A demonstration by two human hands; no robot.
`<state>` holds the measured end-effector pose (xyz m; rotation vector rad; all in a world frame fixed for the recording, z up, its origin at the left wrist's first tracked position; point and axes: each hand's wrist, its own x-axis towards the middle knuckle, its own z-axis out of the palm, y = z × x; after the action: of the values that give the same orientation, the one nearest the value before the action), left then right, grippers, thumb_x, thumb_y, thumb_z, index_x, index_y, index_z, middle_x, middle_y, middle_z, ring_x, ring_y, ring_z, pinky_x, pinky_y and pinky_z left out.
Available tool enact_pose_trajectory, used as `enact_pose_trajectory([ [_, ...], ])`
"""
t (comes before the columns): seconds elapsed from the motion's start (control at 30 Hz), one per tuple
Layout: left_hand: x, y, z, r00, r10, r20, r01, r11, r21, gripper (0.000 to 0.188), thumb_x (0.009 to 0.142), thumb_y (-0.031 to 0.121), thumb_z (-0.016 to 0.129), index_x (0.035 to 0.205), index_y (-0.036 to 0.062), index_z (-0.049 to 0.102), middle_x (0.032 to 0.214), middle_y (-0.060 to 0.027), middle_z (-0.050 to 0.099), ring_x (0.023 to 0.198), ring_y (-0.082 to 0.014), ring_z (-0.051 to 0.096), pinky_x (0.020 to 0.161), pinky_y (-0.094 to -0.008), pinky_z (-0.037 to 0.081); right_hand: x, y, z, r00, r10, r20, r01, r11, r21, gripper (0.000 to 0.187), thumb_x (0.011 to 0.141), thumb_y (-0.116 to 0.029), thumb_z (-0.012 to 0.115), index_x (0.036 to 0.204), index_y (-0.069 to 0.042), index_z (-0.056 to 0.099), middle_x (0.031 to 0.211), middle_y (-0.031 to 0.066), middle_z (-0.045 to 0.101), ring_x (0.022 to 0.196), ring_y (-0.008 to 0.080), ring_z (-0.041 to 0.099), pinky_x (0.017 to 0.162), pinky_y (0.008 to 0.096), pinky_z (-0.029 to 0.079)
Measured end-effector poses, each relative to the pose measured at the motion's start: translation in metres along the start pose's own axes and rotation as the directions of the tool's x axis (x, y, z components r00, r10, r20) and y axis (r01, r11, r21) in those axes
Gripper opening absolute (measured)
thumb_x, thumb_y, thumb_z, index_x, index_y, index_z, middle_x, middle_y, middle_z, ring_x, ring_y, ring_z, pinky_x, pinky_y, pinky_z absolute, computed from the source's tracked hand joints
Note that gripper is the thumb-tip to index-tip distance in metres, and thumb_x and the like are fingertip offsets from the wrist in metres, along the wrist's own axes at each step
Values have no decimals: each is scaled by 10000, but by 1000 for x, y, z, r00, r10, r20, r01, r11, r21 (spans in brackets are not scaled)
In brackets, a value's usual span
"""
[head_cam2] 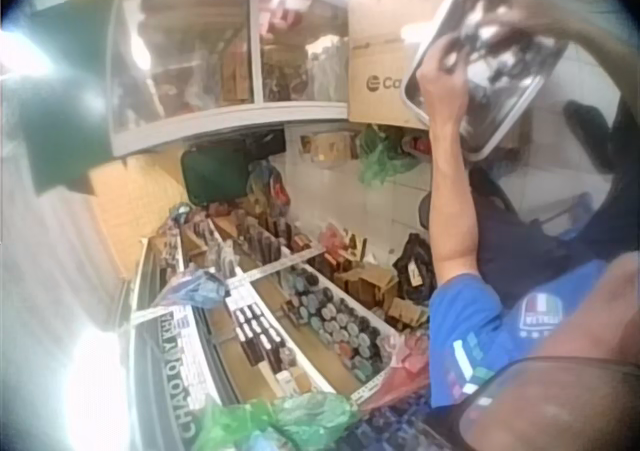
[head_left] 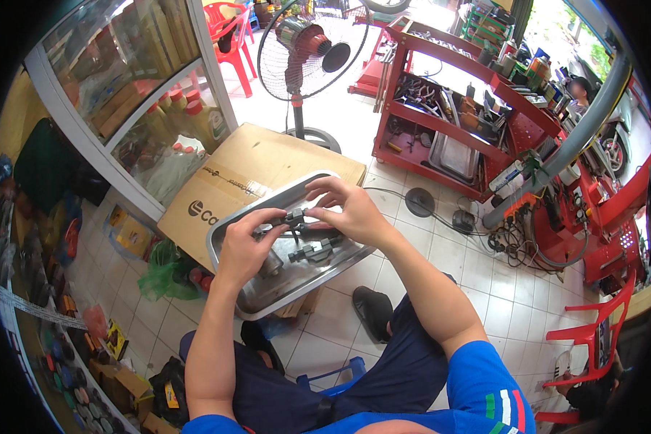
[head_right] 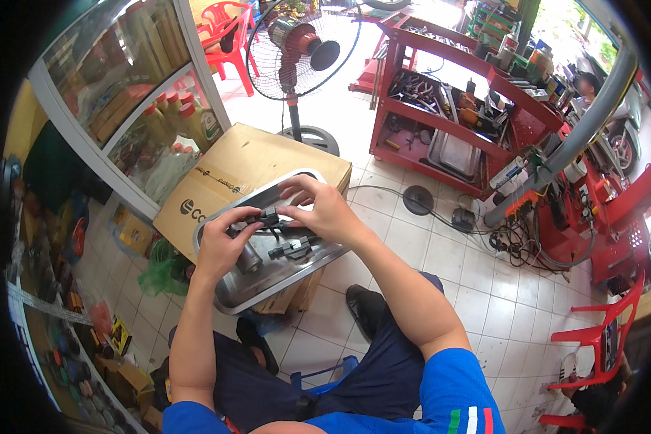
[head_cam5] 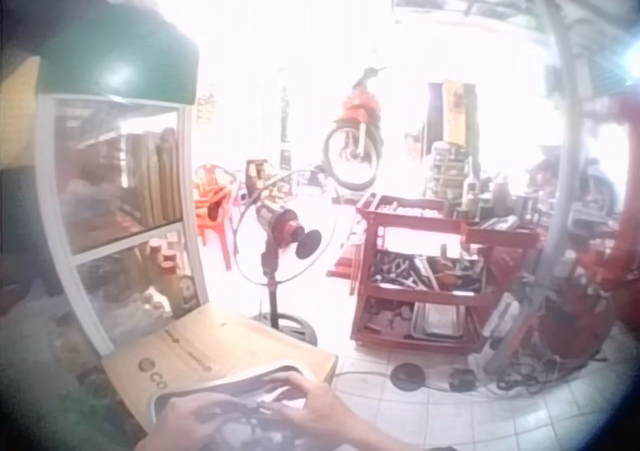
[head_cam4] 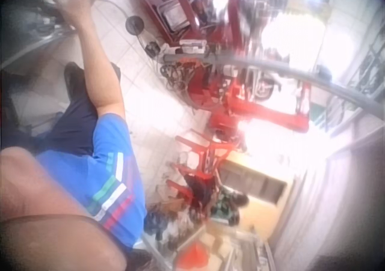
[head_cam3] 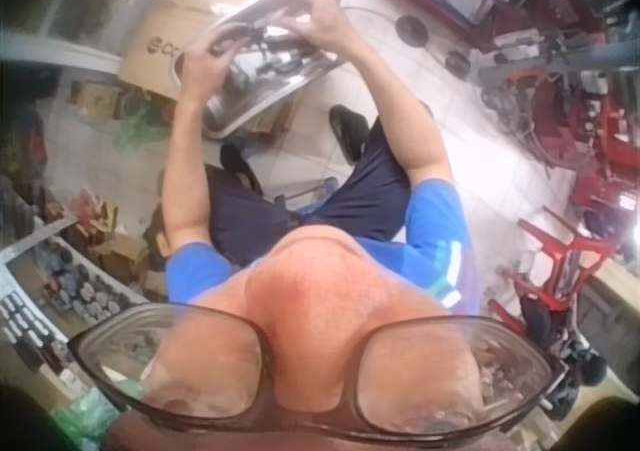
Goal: The person holds a camshaft and manually fits rocker arms onto it while working over a metal tray.
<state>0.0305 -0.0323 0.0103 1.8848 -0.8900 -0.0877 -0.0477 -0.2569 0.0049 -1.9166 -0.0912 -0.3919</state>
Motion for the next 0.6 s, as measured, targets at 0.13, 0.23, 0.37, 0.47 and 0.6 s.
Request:
enact_pose_trajectory([
  [0.13,-1,1,-2,1000,-7,2,7,1000,6,269,859,65,782,1124,39,740,1051,-83,762,957,-173,706,875,-308,537,-1,-7,1,995,54,81,-53,998,-14,301,979,-144,686,1233,4,623,1017,92,707,851,114,680,703,268,573],
  [0.23,-2,-2,-2,1000,-14,0,14,1000,-6,268,866,79,783,1128,44,739,1047,-80,761,945,-166,704,855,-300,540,2,-6,2,939,335,79,-343,931,123,318,982,-166,693,1239,8,625,1077,94,695,910,111,679,710,270,584],
  [0.37,0,-3,-1,1000,8,2,-8,1000,8,257,879,93,778,1128,42,738,1042,-80,760,920,-151,700,820,-281,542,3,3,1,994,-111,-11,110,993,-41,333,961,-162,719,1238,2,634,1113,105,689,965,125,684,706,276,593],
  [0.47,-1,-9,-1,998,69,-15,-68,997,22,257,878,99,779,1126,45,738,1044,-83,758,897,-153,699,809,-282,540,-2,-6,2,992,77,100,-75,997,-25,337,947,-142,726,1241,-7,634,1092,105,698,963,143,692,741,292,586],
  [0.6,-1,-8,-3,999,30,-12,-30,999,41,259,875,112,782,1125,59,742,1052,-70,759,879,-157,697,792,-287,539,5,-14,0,906,418,60,-422,901,101,403,895,-119,763,1258,-18,620,1089,82,707,978,168,686,879,337,559],
])
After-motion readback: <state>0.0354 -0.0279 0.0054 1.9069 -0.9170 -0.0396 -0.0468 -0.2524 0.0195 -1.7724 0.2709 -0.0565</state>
